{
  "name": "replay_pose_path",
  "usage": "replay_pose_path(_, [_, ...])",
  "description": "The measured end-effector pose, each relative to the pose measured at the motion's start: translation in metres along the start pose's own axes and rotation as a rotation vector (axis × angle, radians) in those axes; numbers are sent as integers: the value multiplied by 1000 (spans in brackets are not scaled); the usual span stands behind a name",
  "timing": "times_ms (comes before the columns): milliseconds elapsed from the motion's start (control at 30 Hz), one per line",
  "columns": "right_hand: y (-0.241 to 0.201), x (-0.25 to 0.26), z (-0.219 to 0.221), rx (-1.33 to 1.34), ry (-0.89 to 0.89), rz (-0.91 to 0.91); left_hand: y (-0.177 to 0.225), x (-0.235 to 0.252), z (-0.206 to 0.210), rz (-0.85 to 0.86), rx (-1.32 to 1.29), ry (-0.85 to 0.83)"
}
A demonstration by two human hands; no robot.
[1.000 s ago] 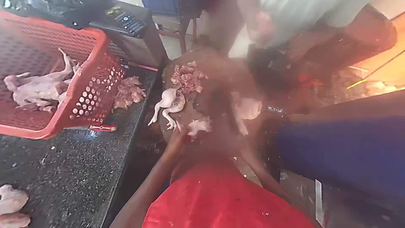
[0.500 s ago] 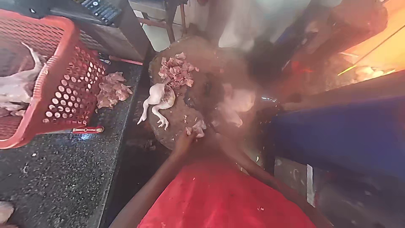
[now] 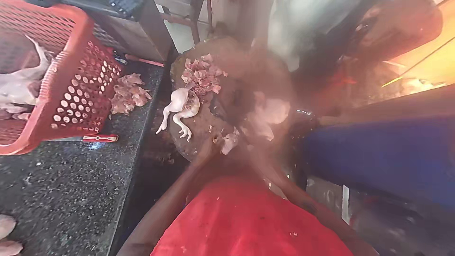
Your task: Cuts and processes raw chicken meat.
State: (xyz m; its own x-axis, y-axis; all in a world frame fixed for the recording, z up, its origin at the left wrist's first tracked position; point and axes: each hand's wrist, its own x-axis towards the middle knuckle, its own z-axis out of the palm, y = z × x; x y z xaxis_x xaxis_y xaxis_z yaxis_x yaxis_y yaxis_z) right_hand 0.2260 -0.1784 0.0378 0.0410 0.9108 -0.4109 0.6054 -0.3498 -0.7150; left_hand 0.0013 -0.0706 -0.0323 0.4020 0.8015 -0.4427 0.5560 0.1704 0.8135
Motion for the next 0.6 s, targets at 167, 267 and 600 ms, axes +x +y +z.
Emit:
replay_pose_path(167, [-40, -21, -3, 259, 183, -495, -5, 6, -5, -79, 160, 176])
replay_pose_path(267, [5, -8, 18, -64, -30, -204, -9, -3, -9, -31, 170, 192])
replay_pose_path(600, [-43, -20, 8, 53, -56, -286, -37, -39, -3, -176, 30, 209])
